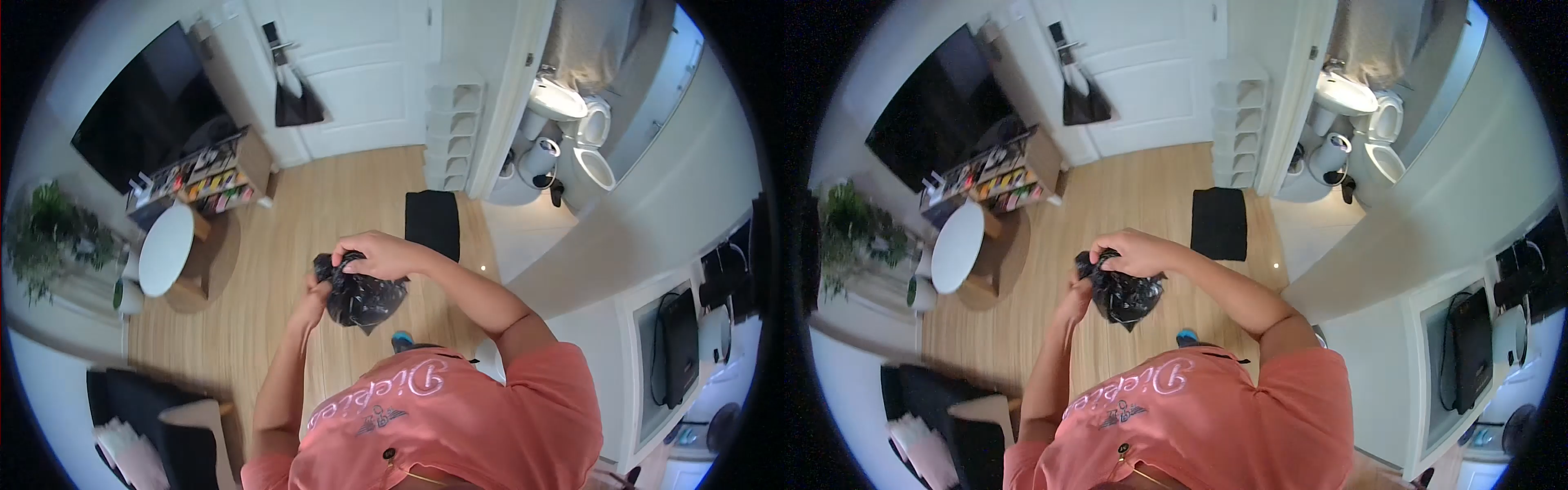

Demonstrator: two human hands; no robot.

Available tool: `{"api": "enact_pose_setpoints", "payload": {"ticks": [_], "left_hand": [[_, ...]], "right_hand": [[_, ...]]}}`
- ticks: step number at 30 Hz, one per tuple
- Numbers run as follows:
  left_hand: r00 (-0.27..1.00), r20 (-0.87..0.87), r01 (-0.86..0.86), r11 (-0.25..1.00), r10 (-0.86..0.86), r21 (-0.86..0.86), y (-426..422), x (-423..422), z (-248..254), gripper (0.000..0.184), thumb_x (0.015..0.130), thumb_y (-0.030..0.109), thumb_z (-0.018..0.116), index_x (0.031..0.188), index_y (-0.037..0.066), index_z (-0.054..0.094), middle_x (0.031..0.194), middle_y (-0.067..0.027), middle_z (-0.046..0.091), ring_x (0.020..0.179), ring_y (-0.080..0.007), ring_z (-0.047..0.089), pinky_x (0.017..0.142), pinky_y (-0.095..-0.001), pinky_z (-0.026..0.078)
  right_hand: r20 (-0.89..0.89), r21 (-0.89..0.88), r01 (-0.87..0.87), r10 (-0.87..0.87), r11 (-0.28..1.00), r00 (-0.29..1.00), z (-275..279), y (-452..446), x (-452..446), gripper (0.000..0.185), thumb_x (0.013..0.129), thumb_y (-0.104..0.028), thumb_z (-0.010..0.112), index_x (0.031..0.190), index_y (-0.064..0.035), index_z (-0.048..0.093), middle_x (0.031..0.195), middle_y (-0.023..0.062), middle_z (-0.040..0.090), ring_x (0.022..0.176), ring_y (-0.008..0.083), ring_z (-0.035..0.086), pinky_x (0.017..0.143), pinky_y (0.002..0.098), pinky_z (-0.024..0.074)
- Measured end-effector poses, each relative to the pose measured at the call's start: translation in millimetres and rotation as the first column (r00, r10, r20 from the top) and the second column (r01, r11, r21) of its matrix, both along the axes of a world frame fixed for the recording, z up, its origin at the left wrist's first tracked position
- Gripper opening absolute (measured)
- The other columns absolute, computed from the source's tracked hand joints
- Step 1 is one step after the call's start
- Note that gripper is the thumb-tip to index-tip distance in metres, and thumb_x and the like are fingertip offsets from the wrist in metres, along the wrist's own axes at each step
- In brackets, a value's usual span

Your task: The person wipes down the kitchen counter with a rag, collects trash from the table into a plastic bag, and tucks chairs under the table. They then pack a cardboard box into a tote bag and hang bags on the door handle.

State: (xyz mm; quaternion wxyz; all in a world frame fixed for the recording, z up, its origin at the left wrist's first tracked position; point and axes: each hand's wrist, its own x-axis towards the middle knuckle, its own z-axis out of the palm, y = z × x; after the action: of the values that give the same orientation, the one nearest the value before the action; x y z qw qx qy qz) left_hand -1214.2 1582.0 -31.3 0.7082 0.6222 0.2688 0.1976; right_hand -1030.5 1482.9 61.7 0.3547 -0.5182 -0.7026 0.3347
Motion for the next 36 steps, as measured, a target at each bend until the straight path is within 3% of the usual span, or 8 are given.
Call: {"api": "enact_pose_setpoints", "payload": {"ticks": [7, 11, 14, 17, 25, 28, 32, 36], "left_hand": [[0.856, 0.483, 0.018, 0.924, 0.183, -0.383, 83.1, 60.3, 33.6, 0.023, 0.078, 0.006, 0.06, 0.1, 0.005, 0.056, 0.103, -0.0019, 0.059, 0.102, -0.0131, 0.051, 0.099, -0.033, 0.028], [0.938, 0.213, 0.318, 0.921, -0.272, -0.224, 198.2, 97.8, 20.6, 0.019, 0.078, 0.004, 0.059, 0.097, 0.005, 0.058, 0.105, -0.0017, 0.058, 0.099, -0.0141, 0.052, 0.094, -0.0307, 0.032], [0.921, 0.285, 0.348, 0.888, -0.264, -0.3, 266.5, 115.5, 10.6, 0.02, 0.079, 0.01, 0.058, 0.098, 0.003, 0.058, 0.107, -0.0042, 0.058, 0.101, -0.0151, 0.051, 0.094, -0.0308, 0.032], [0.883, 0.397, 0.404, 0.837, -0.251, -0.37, 332.6, 132.8, 26.5, 0.022, 0.08, 0.013, 0.057, 0.098, 0.001, 0.059, 0.109, -0.0075, 0.058, 0.103, -0.0172, 0.051, 0.094, -0.032, 0.033], [0.79, -0.213, 0.589, 0.808, -0.575, 0.002, 476.0, 216.6, 20.5, 0.021, 0.079, 0.014, 0.063, 0.096, 0.001, 0.061, 0.109, -0.0134, 0.058, 0.106, -0.0248, 0.05, 0.089, -0.0359, 0.038], [0.768, -0.302, 0.598, 0.463, -0.565, 0.654, 510.9, 248.4, -4.2, 0.022, 0.077, 0.014, 0.064, 0.095, 0.002, 0.061, 0.104, -0.0149, 0.058, 0.102, -0.0296, 0.049, 0.087, -0.0378, 0.038], [0.817, -0.418, 0.542, 0.281, -0.397, 0.792, 539.1, 287.3, -13.9, 0.029, 0.075, 0.012, 0.063, 0.1, -0.001, 0.055, 0.103, -0.0179, 0.052, 0.1, -0.0346, 0.045, 0.09, -0.0413, 0.035], [0.862, -0.387, 0.461, 0.19, -0.327, 0.867, 588.4, 337.0, -19.8, 0.031, 0.074, 0.01, 0.063, 0.101, -0.003, 0.054, 0.107, -0.0189, 0.051, 0.102, -0.0349, 0.044, 0.09, -0.0419, 0.035]], "right_hand": [[-0.031, 0.113, 0.049, -0.046, 0.992, 0.998, -8.9, 119.3, 76.4, 0.018, 0.081, -0.013, 0.06, 0.093, -0.0017, 0.054, 0.09, 0.0122, 0.061, 0.086, 0.0281, 0.057, 0.074, 0.0364, 0.0432], [0.131, 0.154, -0.043, 0.023, 0.987, 0.991, -13.6, 215.0, 110.6, 0.017, 0.079, -0.011, 0.06, 0.092, -0.0017, 0.054, 0.082, 0.0114, 0.061, 0.078, 0.0292, 0.058, 0.069, 0.038, 0.0429], [0.026, -0.123, -0.002, 0.005, 0.992, 1.0, -4.9, 269.0, 124.4, 0.016, 0.078, -0.011, 0.06, 0.091, -0.0022, 0.054, 0.077, 0.0116, 0.061, 0.073, 0.0307, 0.057, 0.066, 0.0388, 0.0424], [0.162, 0.027, 0.121, -0.124, 0.992, 0.979, -18.4, 338.1, 143.1, 0.016, 0.078, -0.012, 0.06, 0.091, -0.0034, 0.054, 0.078, 0.012, 0.062, 0.074, 0.0313, 0.058, 0.065, 0.0393, 0.0423], [0.634, 0.322, 0.069, -0.269, 0.944, 0.725, -40.1, 461.0, 206.2, 0.017, 0.065, -0.028, 0.066, 0.08, -0.0184, 0.064, 0.079, 0.0038, 0.063, 0.08, 0.0241, 0.058, 0.078, 0.0414, 0.0323], [0.612, 0.468, 0.126, -0.423, 0.875, 0.668, -31.2, 495.7, 218.3, 0.014, 0.067, -0.03, 0.063, 0.072, -0.0172, 0.064, 0.072, 0.0052, 0.06, 0.069, 0.0255, 0.053, 0.073, 0.0366, 0.0332], [0.602, -0.11, 0.382, -0.244, 0.918, 0.76, -77.8, 552.3, 257.7, 0.024, 0.064, -0.029, 0.058, 0.072, -0.0075, 0.064, 0.068, 0.0146, 0.06, 0.07, 0.0338, 0.058, 0.066, 0.044, 0.0426], [0.526, -0.172, 0.369, -0.232, 0.913, 0.818, -73.8, 602.4, 310.2, 0.029, 0.068, -0.028, 0.055, 0.075, -0.0009, 0.062, 0.07, 0.0205, 0.06, 0.07, 0.0367, 0.059, 0.064, 0.0431, 0.0464]]}}
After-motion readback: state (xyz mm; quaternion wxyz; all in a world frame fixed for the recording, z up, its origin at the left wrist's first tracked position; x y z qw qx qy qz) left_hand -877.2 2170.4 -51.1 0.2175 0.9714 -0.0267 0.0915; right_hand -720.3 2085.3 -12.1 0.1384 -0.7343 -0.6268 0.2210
